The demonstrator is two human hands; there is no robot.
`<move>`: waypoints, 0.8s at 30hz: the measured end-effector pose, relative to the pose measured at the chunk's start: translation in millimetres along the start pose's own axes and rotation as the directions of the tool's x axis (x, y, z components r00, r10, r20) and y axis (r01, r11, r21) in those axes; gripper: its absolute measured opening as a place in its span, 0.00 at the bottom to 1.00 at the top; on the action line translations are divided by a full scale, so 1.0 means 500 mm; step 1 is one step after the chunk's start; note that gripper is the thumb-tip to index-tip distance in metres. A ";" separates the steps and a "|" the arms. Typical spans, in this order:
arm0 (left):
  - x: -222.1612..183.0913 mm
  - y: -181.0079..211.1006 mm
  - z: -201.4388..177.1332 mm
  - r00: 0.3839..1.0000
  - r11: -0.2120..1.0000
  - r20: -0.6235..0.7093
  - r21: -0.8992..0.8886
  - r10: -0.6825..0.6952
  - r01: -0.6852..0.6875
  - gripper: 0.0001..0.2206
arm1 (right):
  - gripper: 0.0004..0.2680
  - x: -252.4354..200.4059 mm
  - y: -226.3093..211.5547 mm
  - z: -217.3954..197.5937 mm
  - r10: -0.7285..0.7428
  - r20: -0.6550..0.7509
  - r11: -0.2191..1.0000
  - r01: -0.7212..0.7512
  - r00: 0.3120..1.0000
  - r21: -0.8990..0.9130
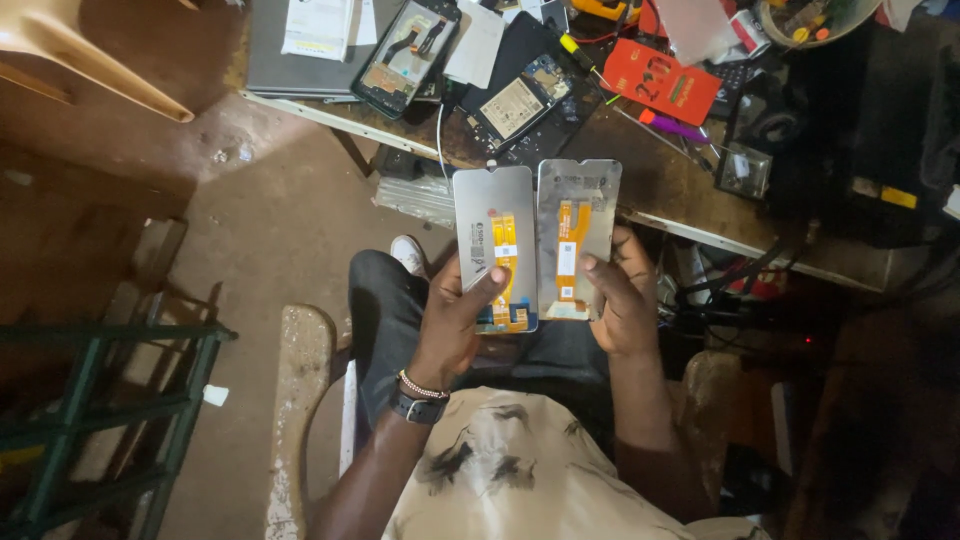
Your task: Unboxing a new mobile phone screen and inspecting it for repair
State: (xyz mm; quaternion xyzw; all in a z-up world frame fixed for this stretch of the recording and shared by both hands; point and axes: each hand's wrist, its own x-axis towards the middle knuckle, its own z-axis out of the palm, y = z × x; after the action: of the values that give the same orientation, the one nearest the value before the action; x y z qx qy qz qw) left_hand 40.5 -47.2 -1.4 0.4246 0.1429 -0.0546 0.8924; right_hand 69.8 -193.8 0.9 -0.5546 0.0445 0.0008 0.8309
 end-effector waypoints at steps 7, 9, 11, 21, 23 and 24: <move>0.002 0.007 0.003 0.999 0.999 0.007 -0.012 -0.031 0.031 0.16 | 0.12 0.004 -0.001 -0.002 0.000 -0.004 1.000 0.000 1.000 0.008; 0.005 0.009 0.002 0.999 0.999 0.012 -0.018 -0.042 0.042 0.17 | 0.12 0.004 -0.001 -0.004 0.007 -0.013 1.000 -0.007 1.000 0.011; 0.004 0.017 0.006 0.998 0.999 0.058 0.035 -0.040 0.038 0.16 | 0.12 0.006 0.003 -0.009 0.019 0.003 0.999 -0.019 1.000 0.027; 0.007 -0.001 -0.001 0.998 0.998 0.018 0.021 0.054 -0.054 0.14 | 0.12 0.005 0.019 -0.026 0.027 0.007 1.000 -0.027 1.000 0.015; 0.006 0.004 0.002 0.998 0.997 0.031 0.047 0.057 -0.058 0.13 | 0.12 0.005 0.013 -0.020 0.022 0.007 0.999 -0.022 1.000 0.025; 0.004 0.005 0.004 0.998 0.997 0.031 0.047 0.058 -0.059 0.13 | 0.12 0.004 0.014 -0.021 0.021 0.007 0.999 -0.021 1.000 0.025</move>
State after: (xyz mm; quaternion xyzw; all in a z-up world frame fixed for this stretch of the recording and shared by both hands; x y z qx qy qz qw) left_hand 43.5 -47.0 1.1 0.4489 0.1157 -0.0384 0.8852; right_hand 71.0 -200.9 -9.8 -0.5437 0.0476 0.0108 0.8379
